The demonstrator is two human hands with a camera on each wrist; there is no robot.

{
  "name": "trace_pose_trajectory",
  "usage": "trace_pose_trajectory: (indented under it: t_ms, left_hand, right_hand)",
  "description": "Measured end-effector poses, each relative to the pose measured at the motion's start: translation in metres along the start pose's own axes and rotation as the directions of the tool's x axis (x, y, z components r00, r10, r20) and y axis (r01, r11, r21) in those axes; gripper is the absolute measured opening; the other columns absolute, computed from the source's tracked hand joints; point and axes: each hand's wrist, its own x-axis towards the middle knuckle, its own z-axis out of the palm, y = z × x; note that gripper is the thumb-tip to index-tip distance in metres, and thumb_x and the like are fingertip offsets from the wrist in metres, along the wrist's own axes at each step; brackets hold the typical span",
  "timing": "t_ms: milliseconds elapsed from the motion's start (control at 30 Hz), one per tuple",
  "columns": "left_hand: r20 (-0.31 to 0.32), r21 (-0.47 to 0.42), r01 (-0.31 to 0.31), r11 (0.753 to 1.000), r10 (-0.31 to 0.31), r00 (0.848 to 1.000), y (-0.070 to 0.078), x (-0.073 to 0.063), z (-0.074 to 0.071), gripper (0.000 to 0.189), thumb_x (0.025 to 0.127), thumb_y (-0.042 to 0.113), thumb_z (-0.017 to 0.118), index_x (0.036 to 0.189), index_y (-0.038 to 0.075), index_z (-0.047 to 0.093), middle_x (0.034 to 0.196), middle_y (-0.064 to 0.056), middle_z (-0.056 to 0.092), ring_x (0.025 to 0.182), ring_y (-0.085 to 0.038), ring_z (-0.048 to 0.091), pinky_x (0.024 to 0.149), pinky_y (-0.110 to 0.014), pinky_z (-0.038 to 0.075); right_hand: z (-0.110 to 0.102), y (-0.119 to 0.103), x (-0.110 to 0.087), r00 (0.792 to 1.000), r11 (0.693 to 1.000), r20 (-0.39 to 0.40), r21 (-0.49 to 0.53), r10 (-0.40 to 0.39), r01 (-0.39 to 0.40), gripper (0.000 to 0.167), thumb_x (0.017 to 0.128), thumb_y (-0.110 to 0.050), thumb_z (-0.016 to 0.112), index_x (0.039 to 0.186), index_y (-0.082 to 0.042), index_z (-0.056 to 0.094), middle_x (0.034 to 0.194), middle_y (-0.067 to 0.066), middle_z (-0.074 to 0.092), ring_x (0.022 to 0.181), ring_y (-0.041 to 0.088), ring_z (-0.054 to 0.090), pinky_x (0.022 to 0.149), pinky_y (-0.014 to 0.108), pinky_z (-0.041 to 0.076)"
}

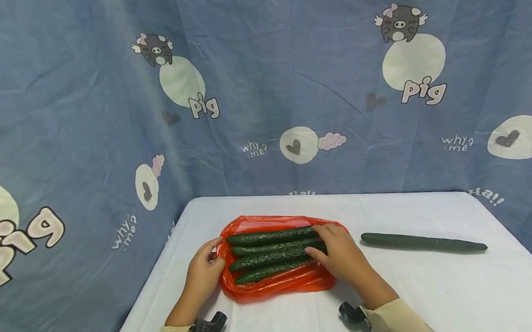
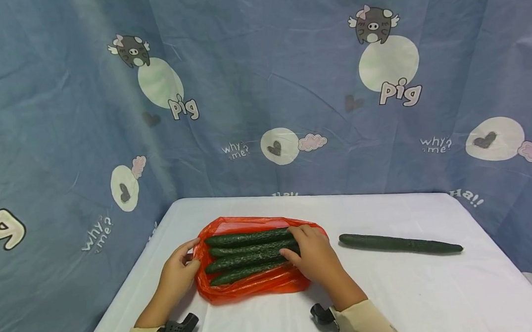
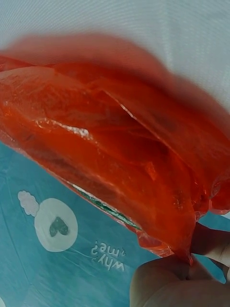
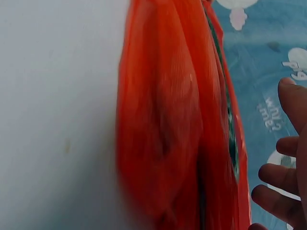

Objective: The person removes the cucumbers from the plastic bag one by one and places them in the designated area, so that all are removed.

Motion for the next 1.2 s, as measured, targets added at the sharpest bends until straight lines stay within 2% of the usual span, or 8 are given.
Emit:
trace_pose_trajectory:
  t_ms: [233,567,1033,1200]
  left_hand:
    - [0.004,-0.004,-0.003,1.0,0.003,1.0,-0.001,0.0,0.0,0.054,0.091,0.003,0.062,0.144,0.012,0.063,0.144,-0.009,0.061,0.106,-0.023,0.064,0.08,-0.024,0.055]
    - [0.018,-0.012,0.005,1.0,-0.005,1.0,0.002,-0.001,0.001,0.054,0.093,0.003,0.06,0.146,0.012,0.061,0.147,-0.01,0.059,0.109,-0.024,0.063,0.083,-0.027,0.057]
    - [0.018,-0.019,0.013,1.0,-0.012,1.0,-0.001,-0.001,0.002,0.055,0.092,0.002,0.06,0.146,0.013,0.062,0.143,-0.009,0.061,0.102,-0.021,0.06,0.074,-0.022,0.053]
    - [0.014,-0.008,0.01,1.0,-0.01,1.0,-0.001,-0.001,0.001,0.055,0.091,0.002,0.06,0.145,0.014,0.062,0.143,-0.009,0.061,0.103,-0.021,0.061,0.076,-0.023,0.053]
  right_hand:
    - [0.01,-0.018,0.007,0.999,0.999,0.018,-0.001,-0.046,0.046,0.069,0.094,-0.054,0.072,0.15,-0.016,0.057,0.145,0.005,0.06,0.137,0.031,0.055,0.112,0.056,0.045]
    - [0.023,-0.034,0.014,0.996,0.997,0.061,-0.007,-0.072,0.072,0.067,0.094,-0.057,0.07,0.147,-0.018,0.058,0.148,0.003,0.058,0.139,0.031,0.052,0.113,0.063,0.041]
    - [0.039,-0.052,0.026,0.989,0.993,0.095,-0.001,-0.115,0.116,0.065,0.093,-0.061,0.068,0.144,-0.021,0.061,0.141,0.002,0.061,0.137,0.028,0.053,0.115,0.06,0.038]
    - [0.043,-0.057,0.029,0.988,0.993,0.097,0.006,-0.117,0.117,0.066,0.092,-0.062,0.069,0.144,-0.021,0.06,0.139,0.001,0.061,0.135,0.026,0.053,0.114,0.06,0.037]
